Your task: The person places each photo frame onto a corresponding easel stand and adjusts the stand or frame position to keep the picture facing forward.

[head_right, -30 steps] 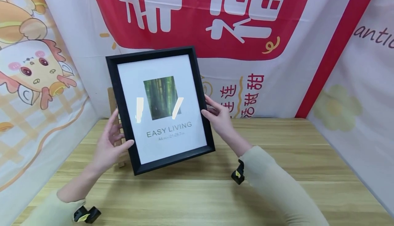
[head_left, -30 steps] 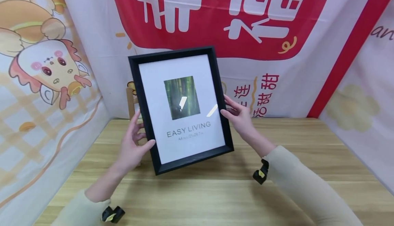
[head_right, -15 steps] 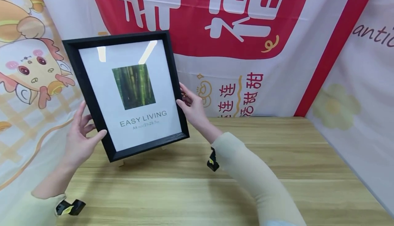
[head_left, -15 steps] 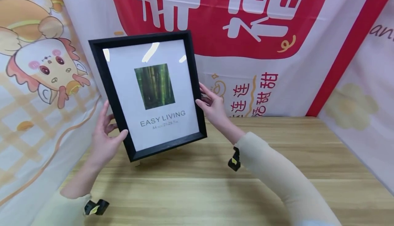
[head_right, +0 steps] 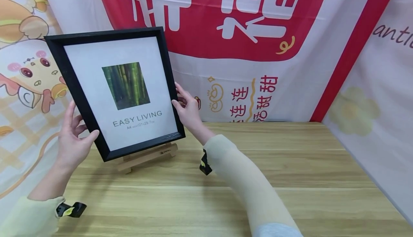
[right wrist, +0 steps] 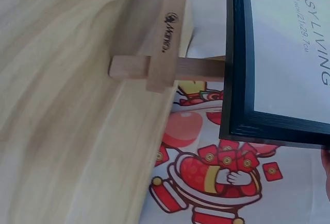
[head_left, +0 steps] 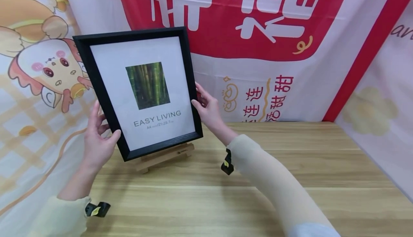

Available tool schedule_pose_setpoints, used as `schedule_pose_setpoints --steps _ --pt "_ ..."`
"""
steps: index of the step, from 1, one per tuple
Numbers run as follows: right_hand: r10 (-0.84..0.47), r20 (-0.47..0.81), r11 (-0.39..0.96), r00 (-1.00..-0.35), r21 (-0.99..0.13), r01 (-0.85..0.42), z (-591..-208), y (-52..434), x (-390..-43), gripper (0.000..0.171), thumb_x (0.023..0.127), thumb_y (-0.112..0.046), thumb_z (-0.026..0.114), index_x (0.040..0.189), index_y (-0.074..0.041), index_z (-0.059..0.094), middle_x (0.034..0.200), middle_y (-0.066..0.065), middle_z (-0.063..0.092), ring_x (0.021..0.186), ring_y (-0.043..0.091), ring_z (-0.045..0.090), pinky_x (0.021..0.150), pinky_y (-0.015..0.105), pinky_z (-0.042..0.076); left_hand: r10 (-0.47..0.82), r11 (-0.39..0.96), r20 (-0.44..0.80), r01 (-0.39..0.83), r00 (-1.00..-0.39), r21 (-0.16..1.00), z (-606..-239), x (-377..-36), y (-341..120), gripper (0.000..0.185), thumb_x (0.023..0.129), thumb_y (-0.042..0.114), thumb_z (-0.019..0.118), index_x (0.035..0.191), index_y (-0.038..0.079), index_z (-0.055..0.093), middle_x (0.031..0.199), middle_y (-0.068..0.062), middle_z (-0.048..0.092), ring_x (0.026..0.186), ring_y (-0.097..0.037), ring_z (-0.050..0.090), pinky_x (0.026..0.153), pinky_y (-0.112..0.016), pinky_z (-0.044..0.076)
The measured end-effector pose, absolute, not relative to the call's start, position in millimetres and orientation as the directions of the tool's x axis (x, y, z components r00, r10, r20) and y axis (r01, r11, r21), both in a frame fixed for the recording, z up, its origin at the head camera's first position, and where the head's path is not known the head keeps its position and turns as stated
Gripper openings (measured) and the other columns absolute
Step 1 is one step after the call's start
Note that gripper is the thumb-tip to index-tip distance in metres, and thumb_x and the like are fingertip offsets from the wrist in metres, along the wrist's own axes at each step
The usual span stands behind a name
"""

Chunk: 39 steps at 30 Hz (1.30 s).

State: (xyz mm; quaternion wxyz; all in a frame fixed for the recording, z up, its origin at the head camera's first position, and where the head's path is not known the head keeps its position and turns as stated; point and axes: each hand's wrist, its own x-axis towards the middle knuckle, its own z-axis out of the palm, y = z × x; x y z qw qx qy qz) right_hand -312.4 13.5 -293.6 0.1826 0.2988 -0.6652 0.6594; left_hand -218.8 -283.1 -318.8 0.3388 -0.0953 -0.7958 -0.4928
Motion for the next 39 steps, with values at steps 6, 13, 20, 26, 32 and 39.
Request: schedule_pose_setpoints --steps 6,13,20,26,32,39 --pt "-0.125 0.649 0.010 -0.751 -0.756 -0.655 -318.0 0.8 -327.6 0.054 0.091 0.011 0.058 0.143 0.003 0.044 0.132 0.024 0.054 0.114 0.032 0.058 0.093 0.036 0.051 -0.178 0.501 0.636 0.487 -0.751 0.715 -330.0 -225.0 -291.8 0.095 0.081 -0.021 0.057 0.156 0.026 0.022 0.137 -0.010 0.047 0.096 -0.010 0.054 0.055 -0.012 0.051" --pt "-0.103 0.616 0.079 -0.781 -0.777 -0.624 -339.6 -10.5 -344.5 0.057 0.091 0.007 0.061 0.145 -0.007 0.046 0.136 0.015 0.054 0.110 0.027 0.060 0.092 0.029 0.051 -0.212 0.503 0.597 0.437 -0.774 0.746 -340.3 -224.9 -294.6 0.095 0.082 -0.019 0.058 0.156 0.028 0.021 0.129 -0.014 0.051 0.091 -0.010 0.055 0.056 -0.012 0.051" --pt "-0.129 0.559 0.096 -0.819 -0.815 -0.571 -345.3 -14.3 -345.9 0.059 0.094 0.005 0.058 0.147 -0.013 0.043 0.143 0.010 0.049 0.115 0.023 0.057 0.095 0.028 0.049 -0.222 0.518 0.591 0.420 -0.776 0.745 -351.1 -228.6 -299.0 0.096 0.081 -0.020 0.059 0.156 0.026 0.021 0.131 -0.016 0.051 0.091 -0.008 0.055 0.053 -0.011 0.050" --pt "-0.135 0.551 0.113 -0.824 -0.817 -0.565 -348.0 -14.9 -350.0 0.058 0.094 0.005 0.057 0.148 -0.014 0.042 0.146 0.008 0.045 0.122 0.021 0.053 0.097 0.028 0.047 -0.208 0.529 0.589 0.417 -0.781 0.739 -355.3 -231.5 -299.7 0.095 0.082 -0.020 0.058 0.156 0.025 0.020 0.134 -0.017 0.048 0.093 -0.006 0.054 0.052 -0.012 0.050" --pt "-0.139 0.530 0.116 -0.837 -0.830 -0.545 -348.0 -15.4 -353.5 0.058 0.094 0.004 0.058 0.147 -0.015 0.044 0.145 0.008 0.047 0.119 0.022 0.055 0.095 0.025 0.048 -0.194 0.525 0.571 0.407 -0.798 0.748 -356.3 -233.1 -300.7 0.097 0.083 -0.019 0.058 0.157 0.026 0.016 0.139 -0.019 0.044 0.097 -0.008 0.053 0.063 -0.009 0.050" --pt "-0.155 0.513 0.111 -0.844 -0.840 -0.531 -347.5 -15.1 -355.3 0.058 0.094 0.005 0.058 0.147 -0.015 0.043 0.140 0.012 0.051 0.115 0.026 0.058 0.093 0.026 0.049 -0.194 0.528 0.552 0.388 -0.811 0.755 -355.7 -233.4 -300.1 0.097 0.083 -0.019 0.057 0.157 0.029 0.014 0.146 -0.016 0.037 0.105 -0.009 0.050 0.075 -0.007 0.046"
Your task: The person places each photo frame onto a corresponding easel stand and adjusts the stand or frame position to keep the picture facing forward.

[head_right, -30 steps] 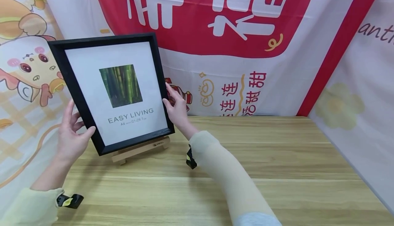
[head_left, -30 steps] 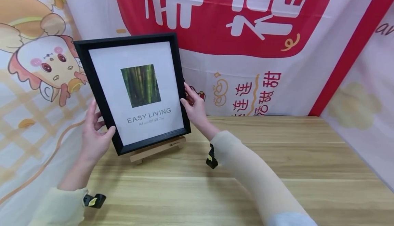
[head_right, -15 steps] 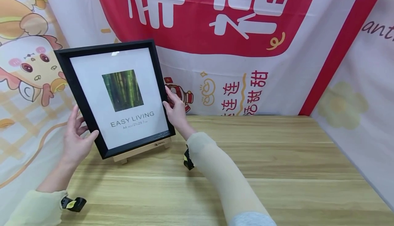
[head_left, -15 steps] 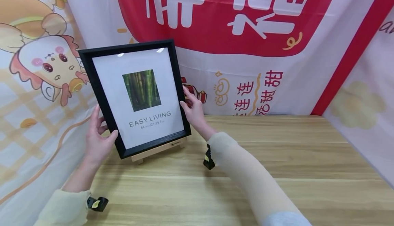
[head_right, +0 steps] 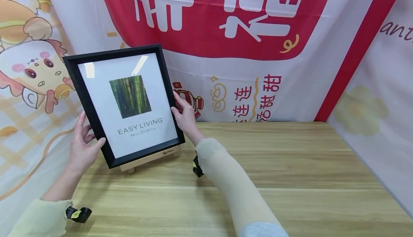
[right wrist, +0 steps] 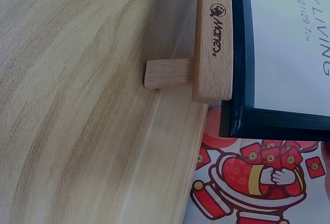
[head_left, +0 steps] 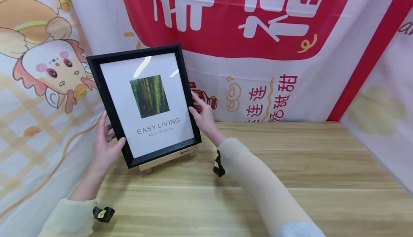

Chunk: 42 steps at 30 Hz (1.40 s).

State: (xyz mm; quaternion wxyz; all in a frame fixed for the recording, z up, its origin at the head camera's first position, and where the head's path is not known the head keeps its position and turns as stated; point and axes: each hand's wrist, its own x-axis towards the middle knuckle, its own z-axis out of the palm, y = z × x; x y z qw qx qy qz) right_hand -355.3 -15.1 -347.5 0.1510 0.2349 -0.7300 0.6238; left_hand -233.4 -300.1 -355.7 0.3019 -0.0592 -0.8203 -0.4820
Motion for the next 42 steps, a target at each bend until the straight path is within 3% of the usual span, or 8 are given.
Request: schedule_pose_setpoints --steps 6,9,16,22,27,31,35,42 --pt "-0.222 0.451 0.226 -0.865 -0.839 -0.495 -350.5 -3.8 -354.3 0.057 0.096 -0.007 0.061 0.149 -0.014 0.041 0.134 0.013 0.055 0.106 0.023 0.059 0.087 0.028 0.052 -0.228 0.466 0.528 0.384 -0.818 0.797 -358.4 -229.7 -294.8 0.089 0.085 -0.017 0.057 0.155 0.024 0.020 0.149 -0.009 0.033 0.112 -0.014 0.047 0.082 -0.009 0.045" --pt "-0.307 0.398 0.261 -0.864 -0.838 -0.479 -357.6 5.4 -350.4 0.062 0.095 -0.011 0.063 0.151 -0.014 0.036 0.133 0.014 0.055 0.102 0.024 0.059 0.087 0.031 0.052 -0.253 0.443 0.477 0.337 -0.842 0.831 -366.6 -222.4 -294.2 0.086 0.087 -0.013 0.060 0.155 0.017 0.017 0.145 -0.013 0.034 0.114 -0.020 0.046 0.080 -0.009 0.045" --pt "-0.428 0.267 0.200 -0.863 -0.904 -0.379 -383.0 22.8 -334.3 0.073 0.093 -0.009 0.065 0.154 -0.018 0.025 0.143 0.017 0.042 0.117 0.035 0.053 0.092 0.040 0.051 -0.244 0.445 0.344 0.211 -0.907 0.870 -388.5 -203.5 -293.3 0.085 0.091 -0.003 0.062 0.151 0.011 0.004 0.141 -0.024 0.031 0.121 -0.038 0.040 0.082 -0.007 0.041" --pt "-0.463 0.192 0.140 -0.865 -0.948 -0.285 -404.9 21.8 -319.8 0.079 0.091 -0.002 0.066 0.154 -0.017 0.020 0.146 0.022 0.034 0.116 0.042 0.052 0.086 0.042 0.053 -0.224 0.346 0.245 0.158 -0.943 0.925 -405.7 -193.6 -286.2 0.090 0.088 -0.011 0.061 0.150 0.008 0.000 0.145 -0.029 0.024 0.125 -0.046 0.038 0.080 -0.006 0.044" --pt "-0.467 0.166 0.114 -0.869 -0.963 -0.245 -416.6 19.5 -314.5 0.087 0.089 0.000 0.067 0.156 -0.017 0.013 0.147 0.029 0.028 0.116 0.045 0.051 0.087 0.040 0.054 -0.198 0.296 0.180 0.117 -0.963 0.948 -416.3 -191.2 -280.0 0.103 0.085 -0.013 0.063 0.153 0.015 -0.009 0.149 -0.031 0.015 0.129 -0.050 0.033 0.080 -0.006 0.044" --pt "-0.485 0.180 0.116 -0.856 -0.957 -0.267 -422.7 19.7 -315.0 0.092 0.087 0.006 0.067 0.156 -0.016 0.010 0.143 0.030 0.031 0.117 0.041 0.052 0.092 0.038 0.052 -0.209 0.301 0.163 0.096 -0.964 0.949 -424.1 -192.5 -275.9 0.111 0.083 -0.014 0.065 0.153 0.023 -0.013 0.145 -0.034 0.022 0.122 -0.051 0.041 0.078 -0.008 0.046" --pt "-0.494 0.156 0.110 -0.856 -0.965 -0.240 -427.5 17.5 -314.3 0.098 0.086 0.010 0.066 0.157 -0.025 0.008 0.139 0.028 0.035 0.112 0.038 0.056 0.090 0.034 0.053 -0.232 0.338 0.157 0.072 -0.960 0.939 -428.0 -192.6 -271.6 0.115 0.083 -0.014 0.065 0.152 0.026 -0.016 0.144 -0.037 0.024 0.116 -0.050 0.048 0.077 -0.010 0.048" --pt "-0.492 0.177 0.078 -0.853 -0.966 -0.246 -426.0 16.3 -312.6 0.103 0.082 0.022 0.060 0.157 -0.026 0.007 0.136 0.027 0.037 0.106 0.037 0.058 0.087 0.035 0.054 -0.229 0.341 0.153 0.068 -0.961 0.938 -429.1 -193.8 -265.5 0.114 0.085 -0.015 0.062 0.151 0.030 -0.018 0.141 -0.034 0.029 0.105 -0.046 0.057 0.070 -0.029 0.058"
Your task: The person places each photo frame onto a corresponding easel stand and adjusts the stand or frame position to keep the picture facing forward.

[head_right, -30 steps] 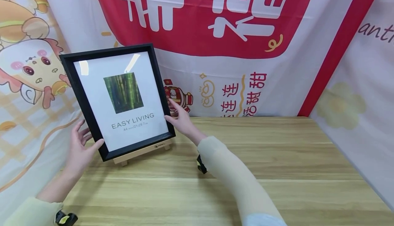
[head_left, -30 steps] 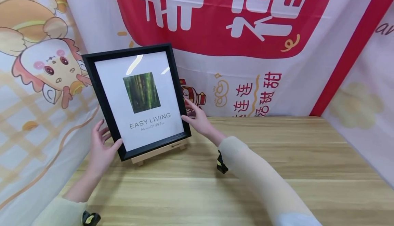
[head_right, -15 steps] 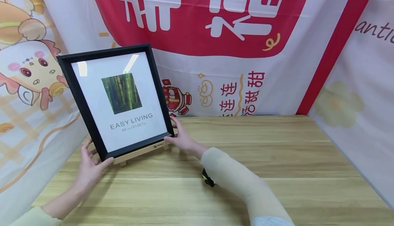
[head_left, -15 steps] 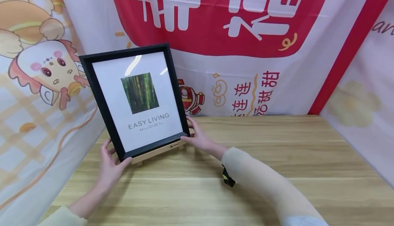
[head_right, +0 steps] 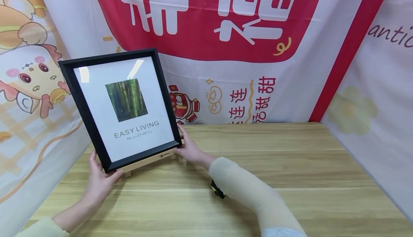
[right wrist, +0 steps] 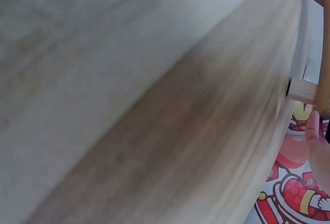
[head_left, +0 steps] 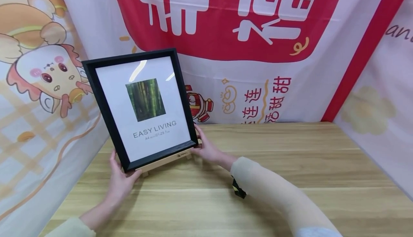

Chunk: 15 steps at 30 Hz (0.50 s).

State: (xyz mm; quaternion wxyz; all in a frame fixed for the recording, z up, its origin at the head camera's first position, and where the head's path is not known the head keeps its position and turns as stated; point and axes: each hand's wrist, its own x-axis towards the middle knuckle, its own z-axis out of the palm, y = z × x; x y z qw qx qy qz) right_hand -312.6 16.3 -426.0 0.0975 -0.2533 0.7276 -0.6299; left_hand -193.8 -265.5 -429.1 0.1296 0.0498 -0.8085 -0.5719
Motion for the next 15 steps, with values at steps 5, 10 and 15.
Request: schedule_pose_setpoints --steps 5,10,15 --pt "-0.491 0.177 0.088 -0.853 -0.964 -0.251 -426.3 17.4 -312.7 0.102 0.083 0.022 0.057 0.157 -0.026 0.006 0.133 0.027 0.038 0.104 0.038 0.060 0.087 0.039 0.054 -0.237 0.353 0.156 0.065 -0.959 0.934 -430.7 -193.0 -260.2 0.113 0.086 -0.014 0.061 0.151 0.034 -0.018 0.134 -0.031 0.034 0.094 -0.035 0.062 0.064 -0.037 0.059" --pt "-0.484 0.150 0.088 -0.862 -0.972 -0.219 -426.4 21.9 -314.5 0.101 0.084 0.022 0.055 0.157 -0.028 0.005 0.135 0.027 0.036 0.105 0.038 0.059 0.088 0.039 0.054 -0.238 0.352 0.175 0.083 -0.955 0.932 -433.1 -192.3 -251.3 0.111 0.086 -0.014 0.061 0.151 0.034 -0.015 0.131 -0.028 0.036 0.087 -0.033 0.063 0.059 -0.038 0.059" --pt "-0.473 0.158 0.073 -0.867 -0.973 -0.217 -426.8 31.1 -316.6 0.101 0.083 0.024 0.055 0.157 -0.024 0.006 0.135 0.029 0.035 0.105 0.041 0.058 0.089 0.044 0.053 -0.233 0.350 0.181 0.091 -0.956 0.932 -435.0 -193.8 -241.3 0.114 0.086 -0.015 0.061 0.151 0.037 -0.016 0.131 -0.029 0.037 0.088 -0.041 0.062 0.059 -0.039 0.059"
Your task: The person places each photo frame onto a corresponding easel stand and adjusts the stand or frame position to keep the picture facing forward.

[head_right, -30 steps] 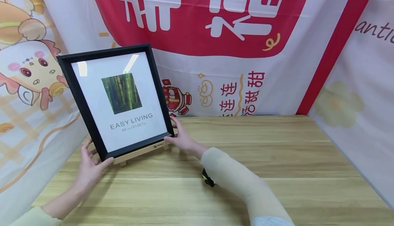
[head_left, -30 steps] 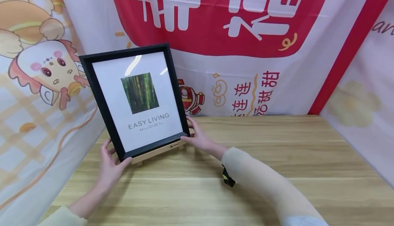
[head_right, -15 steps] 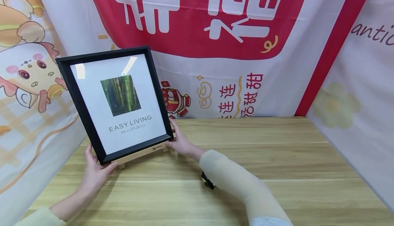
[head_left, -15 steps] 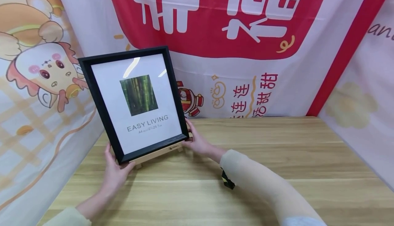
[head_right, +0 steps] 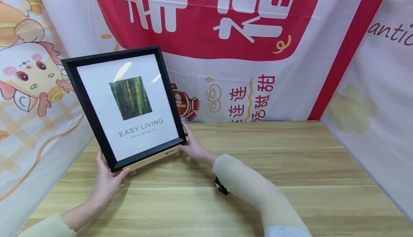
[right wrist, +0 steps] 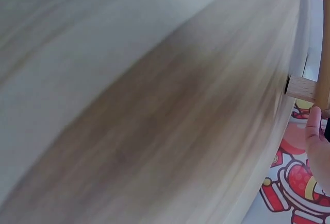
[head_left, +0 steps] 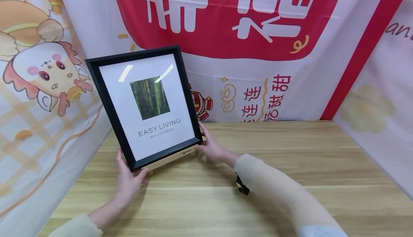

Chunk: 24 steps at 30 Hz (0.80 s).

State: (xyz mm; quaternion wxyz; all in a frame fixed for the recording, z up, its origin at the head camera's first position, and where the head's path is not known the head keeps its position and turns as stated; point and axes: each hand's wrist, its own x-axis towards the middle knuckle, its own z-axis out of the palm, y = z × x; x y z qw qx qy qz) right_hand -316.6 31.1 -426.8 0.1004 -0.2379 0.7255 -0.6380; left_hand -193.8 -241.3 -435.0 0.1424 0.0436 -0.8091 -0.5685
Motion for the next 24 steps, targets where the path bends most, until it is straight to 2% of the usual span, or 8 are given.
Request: schedule_pose_setpoints --steps 7,11,16,24 --pt "-0.450 0.153 0.087 -0.880 -0.973 -0.213 -423.8 48.2 -315.5 0.100 0.084 0.023 0.055 0.157 -0.025 0.007 0.139 0.030 0.033 0.108 0.043 0.057 0.089 0.044 0.053 -0.205 0.377 0.187 0.098 -0.961 0.921 -432.8 -196.5 -227.0 0.113 0.088 -0.011 0.062 0.150 0.037 -0.018 0.135 -0.029 0.037 0.099 -0.044 0.059 0.059 -0.038 0.059" --pt "-0.443 0.155 0.063 -0.883 -0.977 -0.203 -424.2 57.9 -313.4 0.102 0.083 0.024 0.054 0.157 -0.025 0.006 0.140 0.031 0.032 0.109 0.044 0.056 0.090 0.046 0.053 -0.191 0.389 0.194 0.107 -0.962 0.915 -431.8 -198.2 -219.1 0.112 0.088 -0.011 0.062 0.151 0.035 -0.018 0.133 -0.029 0.039 0.098 -0.043 0.060 0.056 -0.038 0.058" --pt "-0.422 0.181 0.020 -0.888 -0.978 -0.208 -426.7 71.1 -309.9 0.100 0.082 0.027 0.052 0.157 -0.019 0.005 0.135 0.033 0.032 0.107 0.047 0.056 0.088 0.049 0.053 -0.173 0.388 0.195 0.115 -0.965 0.914 -432.4 -201.0 -208.3 0.114 0.087 -0.012 0.063 0.151 0.034 -0.018 0.133 -0.028 0.040 0.093 -0.042 0.061 0.056 -0.038 0.058" --pt "-0.378 0.173 0.050 -0.910 -0.977 -0.206 -426.8 96.5 -298.7 0.099 0.081 0.027 0.053 0.157 -0.016 0.005 0.136 0.035 0.033 0.106 0.048 0.056 0.087 0.045 0.054 -0.120 0.325 0.176 0.129 -0.977 0.937 -434.6 -204.0 -188.7 0.113 0.087 -0.013 0.062 0.151 0.038 -0.016 0.137 -0.026 0.037 0.103 -0.043 0.059 0.055 -0.041 0.058"
